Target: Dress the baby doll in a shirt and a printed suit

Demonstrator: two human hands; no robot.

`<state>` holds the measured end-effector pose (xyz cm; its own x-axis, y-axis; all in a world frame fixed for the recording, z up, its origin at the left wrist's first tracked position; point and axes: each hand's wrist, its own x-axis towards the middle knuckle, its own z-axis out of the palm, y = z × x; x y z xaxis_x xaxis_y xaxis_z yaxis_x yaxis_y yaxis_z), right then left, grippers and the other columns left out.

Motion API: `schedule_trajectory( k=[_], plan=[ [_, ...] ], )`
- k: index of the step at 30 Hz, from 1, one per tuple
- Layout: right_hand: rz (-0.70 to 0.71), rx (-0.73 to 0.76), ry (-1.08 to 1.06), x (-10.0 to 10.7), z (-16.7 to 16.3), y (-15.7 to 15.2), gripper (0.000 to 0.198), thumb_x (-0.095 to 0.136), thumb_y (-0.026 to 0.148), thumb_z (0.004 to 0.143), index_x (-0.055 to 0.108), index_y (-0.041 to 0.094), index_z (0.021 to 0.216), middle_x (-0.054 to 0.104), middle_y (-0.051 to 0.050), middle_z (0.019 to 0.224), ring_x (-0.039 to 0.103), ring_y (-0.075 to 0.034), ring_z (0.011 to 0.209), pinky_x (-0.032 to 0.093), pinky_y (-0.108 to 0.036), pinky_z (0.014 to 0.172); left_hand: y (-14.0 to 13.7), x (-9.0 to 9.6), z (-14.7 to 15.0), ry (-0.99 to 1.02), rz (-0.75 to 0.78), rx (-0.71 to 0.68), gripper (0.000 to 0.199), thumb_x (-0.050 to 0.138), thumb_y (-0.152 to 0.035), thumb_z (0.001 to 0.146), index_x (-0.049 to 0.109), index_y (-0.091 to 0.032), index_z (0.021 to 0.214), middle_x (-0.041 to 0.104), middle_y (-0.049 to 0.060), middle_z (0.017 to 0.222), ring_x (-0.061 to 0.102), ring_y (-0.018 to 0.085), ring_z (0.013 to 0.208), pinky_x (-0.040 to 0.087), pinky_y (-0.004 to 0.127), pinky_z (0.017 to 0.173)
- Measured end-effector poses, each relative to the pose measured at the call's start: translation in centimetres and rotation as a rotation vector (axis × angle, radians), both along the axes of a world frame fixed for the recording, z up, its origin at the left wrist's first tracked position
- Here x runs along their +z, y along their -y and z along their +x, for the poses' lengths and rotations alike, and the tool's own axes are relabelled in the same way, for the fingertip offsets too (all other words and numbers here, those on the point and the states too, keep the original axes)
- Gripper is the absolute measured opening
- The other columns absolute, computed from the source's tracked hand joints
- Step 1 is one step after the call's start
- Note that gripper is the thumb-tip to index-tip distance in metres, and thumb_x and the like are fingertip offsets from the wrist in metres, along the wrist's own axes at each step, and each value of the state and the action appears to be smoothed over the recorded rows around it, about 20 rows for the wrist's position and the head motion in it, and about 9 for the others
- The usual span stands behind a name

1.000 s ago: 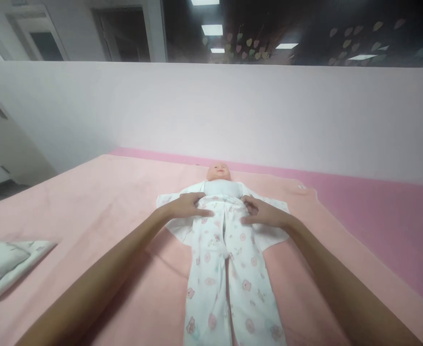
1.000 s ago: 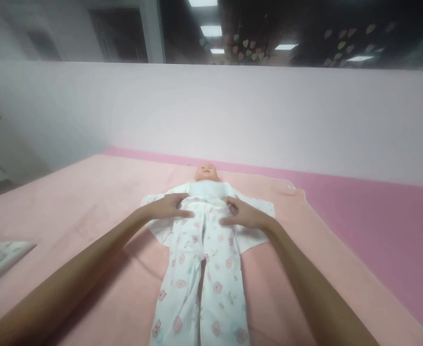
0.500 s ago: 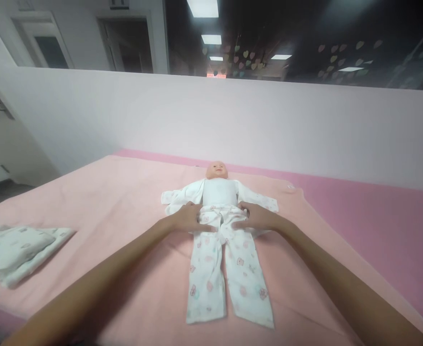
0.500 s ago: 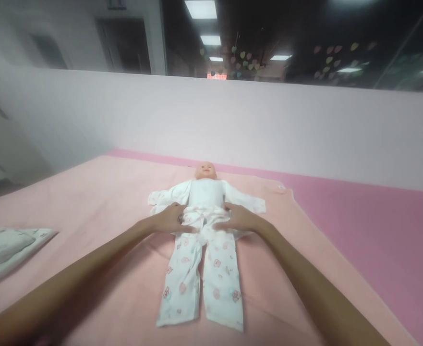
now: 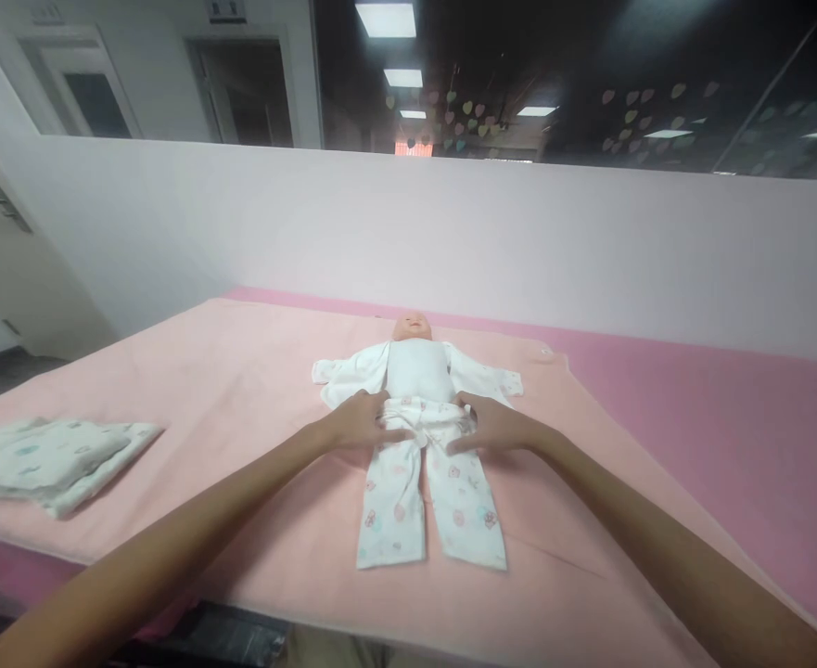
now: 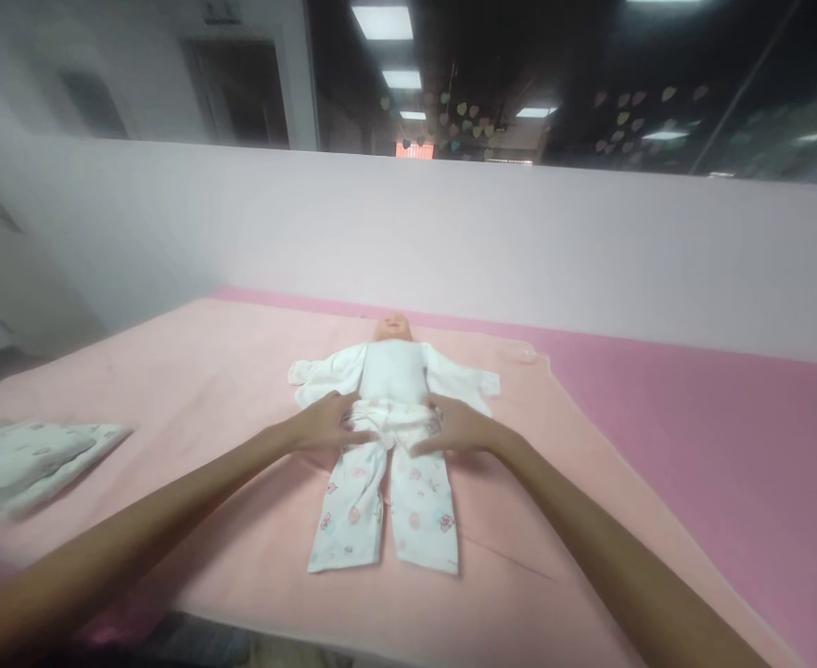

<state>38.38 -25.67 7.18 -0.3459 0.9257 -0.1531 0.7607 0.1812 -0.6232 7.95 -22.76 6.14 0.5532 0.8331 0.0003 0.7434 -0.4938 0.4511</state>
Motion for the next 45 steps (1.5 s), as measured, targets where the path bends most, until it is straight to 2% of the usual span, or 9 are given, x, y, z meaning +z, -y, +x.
schedule_trajectory(
  k=[5, 9, 13, 17, 20, 23, 33, 39, 45],
  plan=[
    [-0.021, -0.03, 0.007, 0.1, 0.2, 1.3, 0.09, 0.094, 0.061, 0.05, 0.053, 0.026, 0.121, 0.059, 0.002, 0.084, 0.053, -0.02, 0.072, 0.038, -0.029, 0.06, 0.3, 0.7, -0.1, -0.034, -0.095, -0.007, 0.071, 0.075, -0.075, 0.065, 0.059, -0.023, 0.111, 0.07, 0.009, 0.099, 0.062, 0.035, 0.107, 0.045, 0.034, 0.071],
    [0.015, -0.015, -0.049, -0.9, -0.7, 1.3, 0.061, 0.092, 0.06, 0.055, 0.058, 0.024, 0.09, 0.052, 0.005, 0.076, 0.046, -0.016, 0.069, 0.03, -0.026, 0.06, 1.0, 0.2, 0.8, -0.066, -0.046, -0.019, 0.044, 0.072, -0.064, 0.074, 0.057, -0.023, 0.081, 0.066, 0.008, 0.086, 0.065, 0.033, 0.093, 0.043, 0.034, 0.067],
    [0.057, 0.036, -0.054, -0.9, -1.2, 1.6, 0.054, 0.088, 0.059, 0.061, 0.052, 0.02, 0.07, 0.049, 0.005, 0.074, 0.043, -0.015, 0.072, 0.028, -0.026, 0.063, 2.3, -0.2, 1.0, -0.035, 0.027, -0.048, 0.034, 0.063, -0.053, 0.084, 0.048, -0.025, 0.071, 0.061, 0.008, 0.074, 0.061, 0.035, 0.103, 0.043, 0.035, 0.07],
    [0.059, 0.052, 0.009, 0.2, -0.8, 3.1, 0.057, 0.089, 0.061, 0.06, 0.056, 0.023, 0.086, 0.057, 0.002, 0.086, 0.049, -0.018, 0.076, 0.031, -0.027, 0.062, 4.2, 0.2, 0.1, -0.007, -0.06, -0.016, 0.051, 0.068, -0.071, 0.076, 0.053, -0.025, 0.091, 0.066, 0.008, 0.088, 0.058, 0.036, 0.108, 0.045, 0.036, 0.072],
    [-0.027, 0.077, 0.023, 0.8, -0.5, 4.7, 0.077, 0.095, 0.058, 0.052, 0.057, 0.027, 0.112, 0.064, -0.003, 0.107, 0.058, -0.024, 0.087, 0.042, -0.029, 0.064, 5.6, 0.4, -0.4, -0.023, -0.082, -0.02, 0.075, 0.079, -0.078, 0.058, 0.049, -0.025, 0.1, 0.065, 0.01, 0.102, 0.057, 0.037, 0.107, 0.046, 0.037, 0.071],
    [-0.042, 0.063, -0.005, 0.6, -0.7, 6.0, 0.091, 0.097, 0.055, 0.05, 0.052, 0.029, 0.125, 0.065, -0.005, 0.115, 0.062, -0.027, 0.094, 0.047, -0.031, 0.067, 6.7, 0.6, -0.3, -0.017, -0.102, -0.006, 0.082, 0.08, -0.081, 0.055, 0.048, -0.024, 0.106, 0.064, 0.011, 0.104, 0.057, 0.037, 0.105, 0.046, 0.037, 0.07],
    [-0.086, 0.056, 0.029, 1.1, -1.9, 7.4, 0.057, 0.091, 0.053, 0.06, 0.064, 0.021, 0.098, 0.067, -0.004, 0.103, 0.063, -0.027, 0.092, 0.044, -0.03, 0.07, 8.5, 1.3, 0.4, -0.015, -0.008, -0.107, 0.061, 0.073, -0.078, 0.072, 0.06, -0.022, 0.093, 0.065, 0.007, 0.088, 0.055, 0.033, 0.102, 0.042, 0.036, 0.076],
    [0.095, 0.163, 0.194, 0.4, -1.9, 9.4, 0.067, 0.093, 0.056, 0.054, 0.057, 0.023, 0.099, 0.06, -0.006, 0.111, 0.055, -0.028, 0.097, 0.041, -0.032, 0.074, 10.8, 0.9, -0.2, -0.062, 0.083, -0.125, 0.07, 0.086, -0.068, 0.057, 0.056, -0.021, 0.099, 0.064, 0.008, 0.11, 0.053, 0.032, 0.103, 0.043, 0.04, 0.086],
    [0.299, 0.133, 0.152, -2.0, -2.5, 11.6, 0.042, 0.085, 0.037, 0.068, 0.048, 0.022, 0.082, 0.061, 0.0, 0.093, 0.052, -0.02, 0.082, 0.032, -0.029, 0.069, 11.9, -0.9, -0.3, -0.022, 0.151, -0.121, 0.055, 0.089, -0.053, 0.065, 0.055, -0.021, 0.094, 0.066, 0.006, 0.107, 0.052, 0.031, 0.106, 0.041, 0.038, 0.086]
  ],
)
